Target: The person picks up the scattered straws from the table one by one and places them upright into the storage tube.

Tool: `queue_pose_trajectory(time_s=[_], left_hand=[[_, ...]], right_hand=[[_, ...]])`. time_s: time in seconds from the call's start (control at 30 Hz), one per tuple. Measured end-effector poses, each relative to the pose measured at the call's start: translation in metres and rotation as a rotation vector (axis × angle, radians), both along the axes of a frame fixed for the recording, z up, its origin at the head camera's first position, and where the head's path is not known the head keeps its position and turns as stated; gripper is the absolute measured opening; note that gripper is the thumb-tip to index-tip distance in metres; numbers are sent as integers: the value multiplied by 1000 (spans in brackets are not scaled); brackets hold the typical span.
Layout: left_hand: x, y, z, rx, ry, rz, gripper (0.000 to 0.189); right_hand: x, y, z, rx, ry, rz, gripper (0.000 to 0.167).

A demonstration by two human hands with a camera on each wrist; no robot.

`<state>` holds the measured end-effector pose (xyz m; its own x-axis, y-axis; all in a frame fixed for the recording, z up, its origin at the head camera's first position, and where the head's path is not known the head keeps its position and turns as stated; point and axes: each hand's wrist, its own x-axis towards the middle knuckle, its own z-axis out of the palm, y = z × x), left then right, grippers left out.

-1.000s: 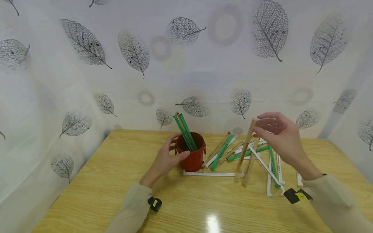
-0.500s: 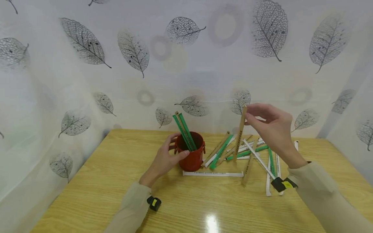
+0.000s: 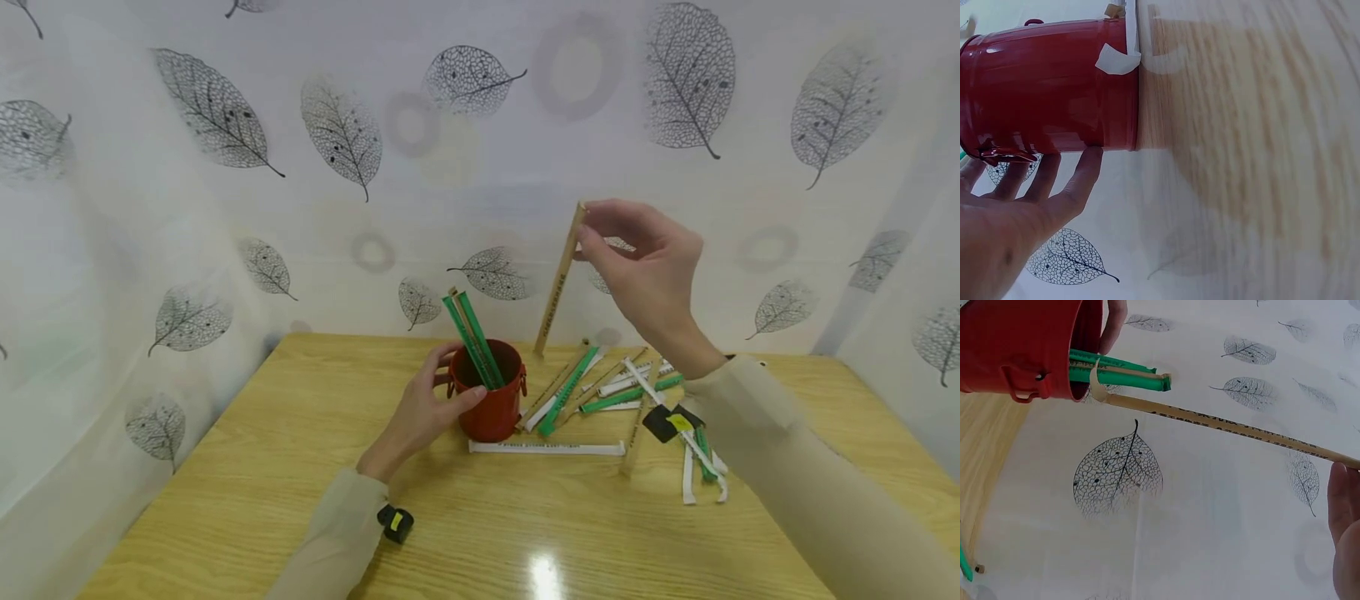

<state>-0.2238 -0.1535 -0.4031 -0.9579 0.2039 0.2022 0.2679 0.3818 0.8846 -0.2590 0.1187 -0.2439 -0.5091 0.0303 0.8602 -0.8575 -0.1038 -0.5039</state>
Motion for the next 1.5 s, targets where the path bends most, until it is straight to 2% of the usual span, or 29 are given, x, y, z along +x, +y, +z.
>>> queue_pose_trajectory(time_s=[0.1,0.23,0.6,1.2,1.33,1.5], left_hand=[[0,0,-1,-3,4,0,69],[0,1,-1,-12,5,7,68],[1,2,-1,-15,-10,18,66],[0,1,0,-25,1,20,65],[-1,1,0,-24,-2,16,65],[-2,0,-1,-19,-5,14,65]], right_hand=[[-2,-14,3,-1,5,8,23],[-5,-25,-4,54,-23,-5,22],[-9,-37,-41,214,-176,-49,22],[-13,-38,-90,426,-271,-161,20],[-17,-36,-95,432,-246,-120,21],[-21,-29,-99,480,-257,-51,32]])
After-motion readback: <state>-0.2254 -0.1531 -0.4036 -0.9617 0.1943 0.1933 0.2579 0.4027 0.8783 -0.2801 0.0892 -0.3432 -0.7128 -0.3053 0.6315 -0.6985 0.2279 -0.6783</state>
